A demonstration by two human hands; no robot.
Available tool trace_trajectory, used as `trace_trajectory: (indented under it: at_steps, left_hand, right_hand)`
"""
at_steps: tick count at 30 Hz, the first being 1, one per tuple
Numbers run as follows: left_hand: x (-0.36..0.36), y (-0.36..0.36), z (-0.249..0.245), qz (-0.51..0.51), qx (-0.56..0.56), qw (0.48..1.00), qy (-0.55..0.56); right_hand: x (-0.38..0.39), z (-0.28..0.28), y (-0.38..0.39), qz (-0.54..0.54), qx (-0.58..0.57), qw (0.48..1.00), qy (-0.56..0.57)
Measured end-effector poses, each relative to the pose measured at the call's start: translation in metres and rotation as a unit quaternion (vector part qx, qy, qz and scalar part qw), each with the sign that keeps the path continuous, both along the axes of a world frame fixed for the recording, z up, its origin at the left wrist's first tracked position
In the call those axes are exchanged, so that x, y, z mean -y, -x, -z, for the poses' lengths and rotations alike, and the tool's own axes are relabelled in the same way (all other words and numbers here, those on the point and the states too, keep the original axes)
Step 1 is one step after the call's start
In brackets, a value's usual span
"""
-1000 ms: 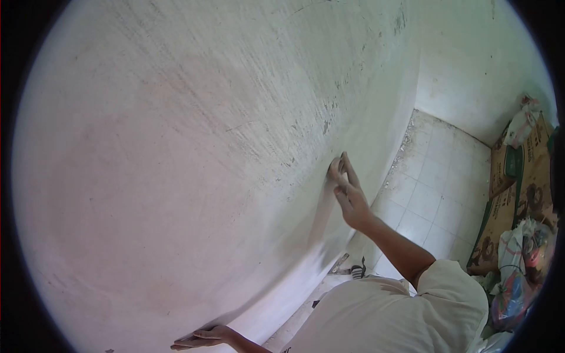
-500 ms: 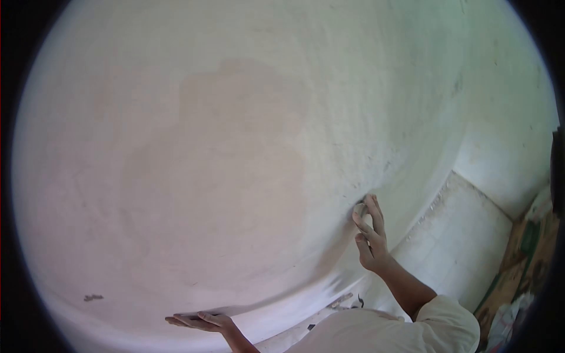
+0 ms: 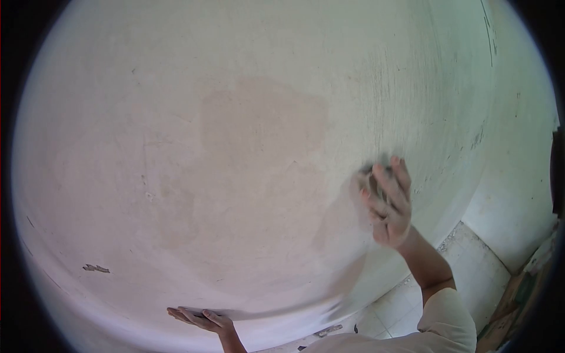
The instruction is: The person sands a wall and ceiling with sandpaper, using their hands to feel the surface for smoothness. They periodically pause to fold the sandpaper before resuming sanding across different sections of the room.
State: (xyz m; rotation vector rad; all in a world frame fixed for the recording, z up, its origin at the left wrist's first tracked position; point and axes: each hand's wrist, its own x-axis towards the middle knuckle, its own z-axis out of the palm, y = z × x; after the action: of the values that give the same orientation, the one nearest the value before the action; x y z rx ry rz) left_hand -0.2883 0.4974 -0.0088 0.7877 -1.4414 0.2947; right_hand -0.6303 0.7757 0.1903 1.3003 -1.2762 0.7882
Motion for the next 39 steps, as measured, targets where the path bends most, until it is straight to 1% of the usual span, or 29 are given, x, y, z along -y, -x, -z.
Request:
trace_trajectory:
  at_steps: [3,6,9,13,16,19,22,23,27,30,34,35,38,39]
  left_hand:
    - [-0.002,0.000,-0.002,0.002,-0.002,1.000,-0.003]
    - [-0.003,0.001,-0.001,-0.002,-0.003,1.000,-0.008]
    - [-0.004,0.002,-0.001,-0.004,-0.003,1.000,-0.010]
    - [-0.005,0.002,-0.004,0.001,-0.005,1.000,-0.004]
    - [-0.004,0.000,0.000,-0.007,0.003,1.000,-0.010]
    - [-0.004,0.000,-0.001,-0.008,0.005,1.000,0.000]
    - [-0.006,0.000,-0.002,0.003,-0.003,1.000,-0.004]
    - [-0.006,0.000,-0.002,0.000,-0.001,1.000,-0.004]
    - [-0.006,-0.002,-0.002,-0.005,0.006,1.000,-0.004]
    - [-0.005,-0.003,-0.001,-0.002,0.008,1.000,0.000]
    - [-0.005,-0.003,-0.002,0.003,0.004,1.000,0.009]
    - [-0.005,-0.003,-0.002,0.005,0.002,1.000,0.008]
    - [-0.006,-0.004,-0.001,0.009,-0.001,1.000,0.004]
    - [-0.006,-0.004,-0.002,0.009,0.001,1.000,0.004]
  right_hand:
    - [0.008,-0.031,0.007,-0.033,-0.015,0.998,0.054]
    - [0.012,-0.051,-0.007,-0.004,-0.067,0.997,0.028]
    - [0.025,-0.051,-0.017,0.008,-0.107,0.994,-0.004]
    - [0.040,-0.053,-0.034,-0.015,-0.119,0.993,-0.019]
    - [0.046,-0.054,-0.030,-0.015,-0.186,0.982,-0.031]
    - [0.041,-0.074,-0.032,0.075,-0.175,0.982,-0.011]
    - [0.029,-0.106,-0.039,0.023,-0.078,0.997,-0.006]
    - [0.029,-0.109,-0.041,0.033,-0.117,0.993,0.005]
    - [0.057,-0.094,-0.034,0.014,-0.245,0.964,0.099]
    - [0.049,-0.096,-0.044,0.018,-0.241,0.968,0.068]
    - [0.028,-0.121,-0.042,0.009,-0.204,0.979,0.031]
    - [0.027,-0.123,-0.045,0.019,-0.212,0.976,0.034]
    - [0.030,-0.106,-0.056,0.074,-0.265,0.961,-0.034]
    - [0.035,-0.102,-0.060,0.051,-0.281,0.958,-0.029]
